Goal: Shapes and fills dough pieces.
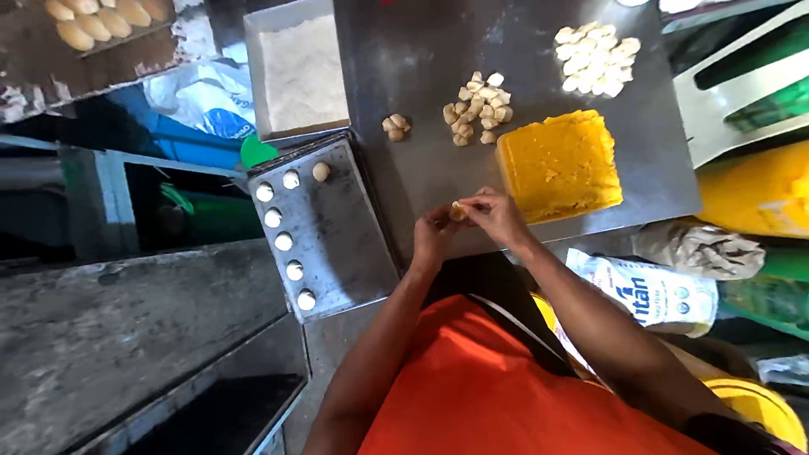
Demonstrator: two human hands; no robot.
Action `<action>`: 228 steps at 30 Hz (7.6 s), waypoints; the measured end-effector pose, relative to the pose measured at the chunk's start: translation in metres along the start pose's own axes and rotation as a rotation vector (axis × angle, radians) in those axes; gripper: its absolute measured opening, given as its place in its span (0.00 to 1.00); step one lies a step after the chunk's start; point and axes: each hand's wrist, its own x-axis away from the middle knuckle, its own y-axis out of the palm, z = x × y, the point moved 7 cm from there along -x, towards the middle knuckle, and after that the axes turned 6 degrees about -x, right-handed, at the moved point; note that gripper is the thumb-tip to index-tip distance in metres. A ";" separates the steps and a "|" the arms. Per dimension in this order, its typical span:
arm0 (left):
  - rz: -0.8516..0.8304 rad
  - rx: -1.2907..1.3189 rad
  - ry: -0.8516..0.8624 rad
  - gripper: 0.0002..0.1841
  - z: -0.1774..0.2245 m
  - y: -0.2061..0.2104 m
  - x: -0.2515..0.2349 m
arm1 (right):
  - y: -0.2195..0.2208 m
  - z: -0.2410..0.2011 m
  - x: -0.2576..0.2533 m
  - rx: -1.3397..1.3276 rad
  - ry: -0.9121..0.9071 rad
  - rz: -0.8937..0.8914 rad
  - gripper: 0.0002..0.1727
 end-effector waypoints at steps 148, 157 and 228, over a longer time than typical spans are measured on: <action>-0.510 0.306 -0.026 0.07 0.004 0.097 -0.005 | -0.062 0.036 0.090 -0.999 0.447 -0.066 0.10; -0.466 -0.180 -0.177 0.23 -0.021 0.131 -0.069 | -0.328 0.116 -0.026 0.148 0.155 0.439 0.14; -0.044 0.071 0.301 0.11 0.065 0.030 -0.018 | -0.108 -0.021 0.012 -0.184 0.131 -0.002 0.20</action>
